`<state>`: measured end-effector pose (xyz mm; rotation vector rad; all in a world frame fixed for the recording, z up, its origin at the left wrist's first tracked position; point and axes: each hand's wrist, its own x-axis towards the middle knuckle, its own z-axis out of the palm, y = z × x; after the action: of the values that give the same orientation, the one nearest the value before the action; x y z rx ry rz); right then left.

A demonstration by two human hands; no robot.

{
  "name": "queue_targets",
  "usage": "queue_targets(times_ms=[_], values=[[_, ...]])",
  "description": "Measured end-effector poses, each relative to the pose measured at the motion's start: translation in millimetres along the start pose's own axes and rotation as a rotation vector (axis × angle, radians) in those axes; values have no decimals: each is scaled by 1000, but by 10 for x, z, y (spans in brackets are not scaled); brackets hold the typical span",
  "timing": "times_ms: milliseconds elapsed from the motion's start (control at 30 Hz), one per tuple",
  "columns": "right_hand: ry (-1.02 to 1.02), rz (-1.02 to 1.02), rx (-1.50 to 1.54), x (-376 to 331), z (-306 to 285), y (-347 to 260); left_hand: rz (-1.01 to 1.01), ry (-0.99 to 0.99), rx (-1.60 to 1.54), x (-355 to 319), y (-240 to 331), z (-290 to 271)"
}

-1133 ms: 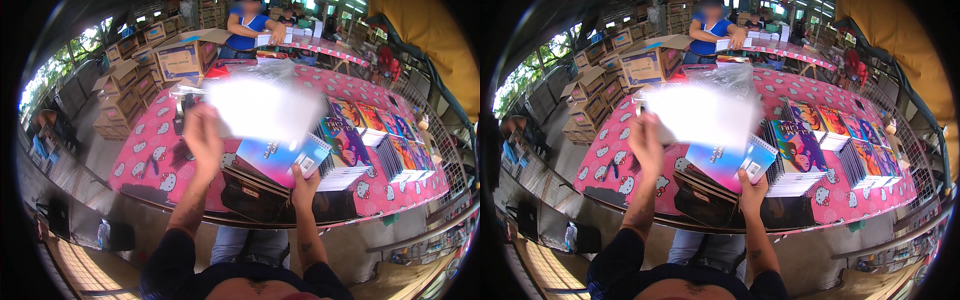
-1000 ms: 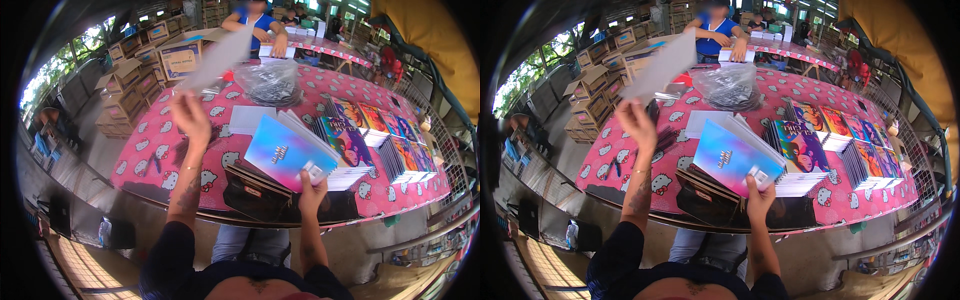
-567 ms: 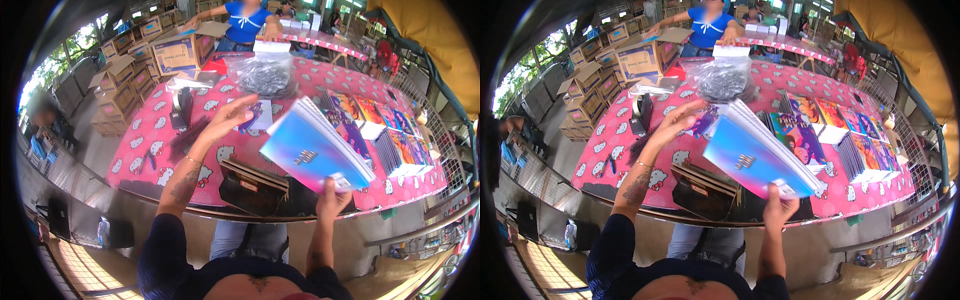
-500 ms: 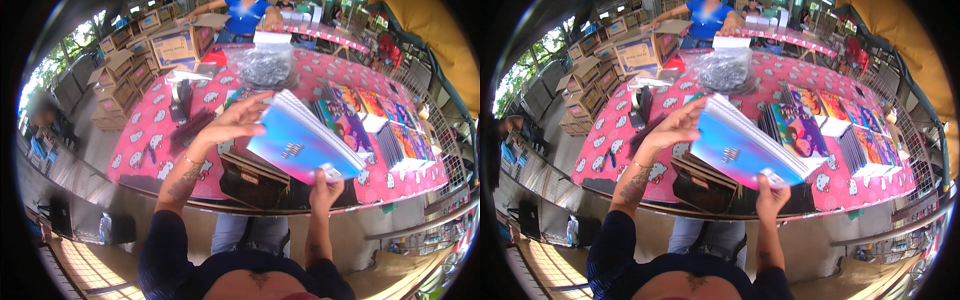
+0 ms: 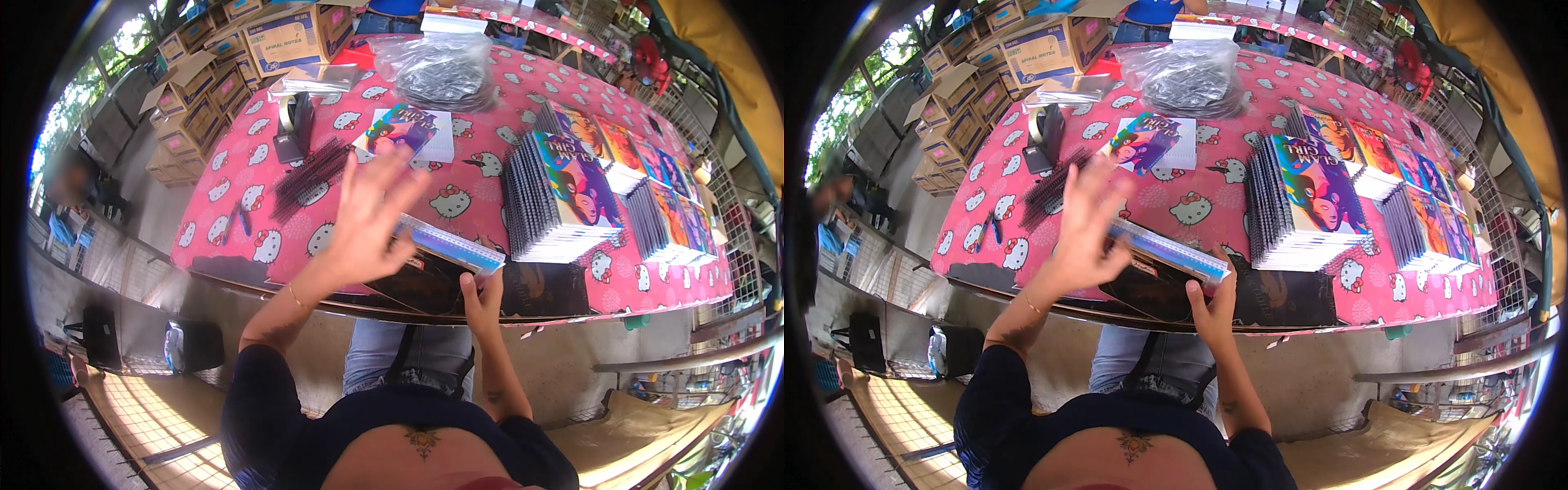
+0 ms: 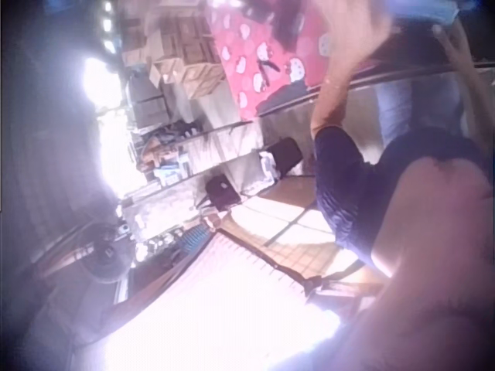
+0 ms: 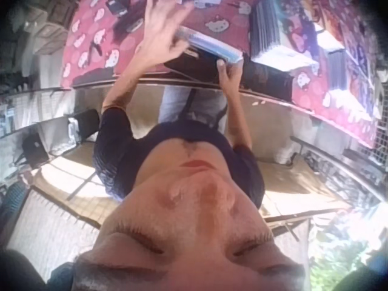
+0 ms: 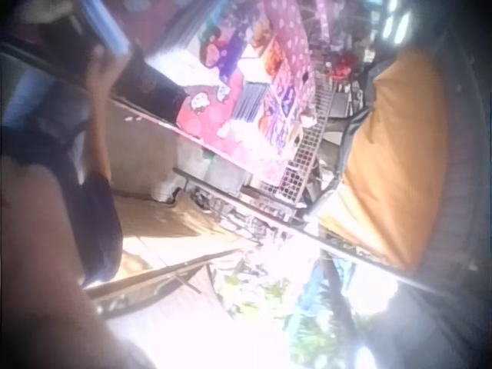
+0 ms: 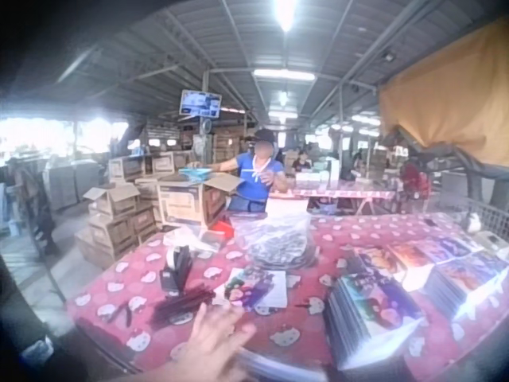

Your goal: The person applies plastic spiral binding to several notebooks by hand, sliding the binding over the edge of the pages one by one and placing the finished notebooks into a bag.

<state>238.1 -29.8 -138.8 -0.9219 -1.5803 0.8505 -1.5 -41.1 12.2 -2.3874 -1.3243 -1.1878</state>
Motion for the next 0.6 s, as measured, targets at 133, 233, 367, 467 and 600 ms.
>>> queue_targets(times_ms=[133, 233, 367, 467, 600], values=[[-120, -72, -318, -35, 9, -14, -25, -189, 233, -474, 50, 352], [47, -106, -112, 29, 69, -257, -285, 359, -71, -543, -86, 357], [80, 20, 161, 133, 168, -208, -887, 374, -717, -992, -194, 702], [25, 40, 170, 250, -80, -59, -696, 269, -638, -1039, -555, 791], [-18, 1, 134, 234, -172, -50, -545, 85, 470, -911, -1879, 597]])
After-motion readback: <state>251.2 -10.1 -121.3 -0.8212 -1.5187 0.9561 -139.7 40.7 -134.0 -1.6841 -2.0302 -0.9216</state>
